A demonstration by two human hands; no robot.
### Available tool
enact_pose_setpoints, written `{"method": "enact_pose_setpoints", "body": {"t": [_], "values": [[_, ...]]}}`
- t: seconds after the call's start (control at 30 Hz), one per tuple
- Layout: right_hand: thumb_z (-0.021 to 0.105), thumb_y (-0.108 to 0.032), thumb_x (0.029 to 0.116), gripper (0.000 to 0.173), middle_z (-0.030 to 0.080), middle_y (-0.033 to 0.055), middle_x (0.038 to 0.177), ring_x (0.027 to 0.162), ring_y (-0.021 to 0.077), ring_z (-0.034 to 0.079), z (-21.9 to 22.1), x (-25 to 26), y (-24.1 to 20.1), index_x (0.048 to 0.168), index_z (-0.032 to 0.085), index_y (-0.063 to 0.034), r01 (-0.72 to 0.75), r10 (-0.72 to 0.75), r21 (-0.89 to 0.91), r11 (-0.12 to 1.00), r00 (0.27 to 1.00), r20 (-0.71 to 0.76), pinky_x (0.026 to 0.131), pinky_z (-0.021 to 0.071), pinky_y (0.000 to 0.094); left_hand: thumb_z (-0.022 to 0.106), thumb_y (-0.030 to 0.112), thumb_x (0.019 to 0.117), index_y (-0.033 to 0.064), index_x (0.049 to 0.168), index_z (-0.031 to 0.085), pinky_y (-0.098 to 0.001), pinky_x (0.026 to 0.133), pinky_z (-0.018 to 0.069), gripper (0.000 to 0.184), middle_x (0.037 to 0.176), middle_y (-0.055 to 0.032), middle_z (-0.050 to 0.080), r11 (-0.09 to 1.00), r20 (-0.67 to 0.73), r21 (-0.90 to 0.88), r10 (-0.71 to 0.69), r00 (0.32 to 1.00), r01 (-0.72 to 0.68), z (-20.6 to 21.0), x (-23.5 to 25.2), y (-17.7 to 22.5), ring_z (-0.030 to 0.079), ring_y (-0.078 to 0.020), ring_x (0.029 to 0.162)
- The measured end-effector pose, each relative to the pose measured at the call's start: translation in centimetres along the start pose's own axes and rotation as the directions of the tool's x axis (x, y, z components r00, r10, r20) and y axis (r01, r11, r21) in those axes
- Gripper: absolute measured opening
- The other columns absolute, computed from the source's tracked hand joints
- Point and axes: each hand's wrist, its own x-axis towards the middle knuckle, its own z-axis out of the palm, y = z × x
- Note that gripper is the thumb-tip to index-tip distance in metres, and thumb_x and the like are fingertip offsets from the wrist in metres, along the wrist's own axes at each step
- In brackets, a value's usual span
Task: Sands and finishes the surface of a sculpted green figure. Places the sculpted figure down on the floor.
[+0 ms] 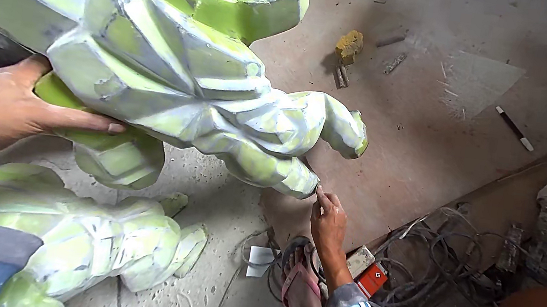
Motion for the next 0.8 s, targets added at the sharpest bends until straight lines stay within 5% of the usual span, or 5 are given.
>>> {"method": "enact_pose_setpoints", "body": {"t": [0.1, 0.27, 0.37, 0.63, 0.8], "values": [[0.057, -0.012, 0.0972, 0.04, 0.072, 0.0036, 0.117, 0.086, 0.0227, 0.072, -0.6, -0.8, 1.3, 0.134, 0.071, -0.0222, 0.009, -0.007, -0.03, 1.0, 0.998, 0.062, 0.069, 0.0607, 0.0472, 0.089, 0.001, 0.0676, 0.0099, 0.137, 0.048, -0.0604, 0.09, 0.0511, 0.081, 0.116, -0.0166, 0.065, 1.0, 0.003, 0.0, -0.027, 1.0, 0.027, 0.0, 0.1, 0.3, 0.064, -0.0321, 0.106], [0.06, -0.009, 0.0968, 0.04, 0.071, 0.0089, 0.118, 0.093, 0.0233, 0.072, -2.1, 0.8, 2.6, 0.135, 0.069, -0.0158, 0.064, -0.061, 0.102, 0.993, 0.998, -0.031, 0.076, 0.0607, 0.0472, 0.094, 0.015, 0.0644, 0.0052, 0.139, 0.048, -0.0653, 0.091, 0.0513, 0.088, 0.116, -0.0246, 0.065, 0.998, -0.018, 0.06, 0.017, 1.0, -0.016, -0.3, 2.7, -2.7, 0.064, -0.0402, 0.107], [0.058, -0.008, 0.0988, 0.041, 0.069, 0.0094, 0.122, 0.093, 0.0238, 0.071, -3.3, 2.6, 1.6, 0.138, 0.067, -0.017, 0.131, -0.131, 0.126, 0.983, 0.991, -0.002, 0.074, 0.0595, 0.0472, 0.095, 0.027, 0.0591, 0.0116, 0.14, 0.048, -0.0605, 0.088, 0.0556, 0.095, 0.114, -0.019, 0.066, 0.998, 0.001, 0.031, 0.059, 0.998, -0.059, -0.5, 3.6, -4.1, 0.067, -0.0342, 0.103], [0.058, -0.007, 0.0972, 0.04, 0.068, 0.0094, 0.114, 0.087, 0.0212, 0.07, -1.3, 1.5, 0.4, 0.133, 0.071, -0.0187, 0.111, -0.11, 0.097, 0.989, 0.994, -0.017, 0.069, 0.0601, 0.0434, 0.093, 0.013, 0.0698, 0.0035, 0.136, 0.049, -0.0643, 0.089, 0.0522, 0.079, 0.111, -0.0242, 0.066, 0.998, -0.009, 0.064, 0.015, 1.0, -0.015, -0.2, 2.5, -1.8, 0.066, -0.0388, 0.102], [0.058, -0.012, 0.0993, 0.042, 0.065, 0.0065, 0.121, 0.094, 0.0166, 0.069, 0.6, -1.1, 0.3, 0.139, 0.066, -0.0231, 0.079, -0.074, 0.11, 0.991, 0.996, -0.053, 0.073, 0.0621, 0.0393, 0.091, 0.019, 0.0754, 0.0028, 0.132, 0.052, -0.0604, 0.086, 0.0562, 0.071, 0.107, -0.0215, 0.069, 0.993, 0.015, 0.117, -0.004, 1.0, 0.002, -0.2, 2.4, -1.4, 0.069, -0.0353, 0.098]]}}
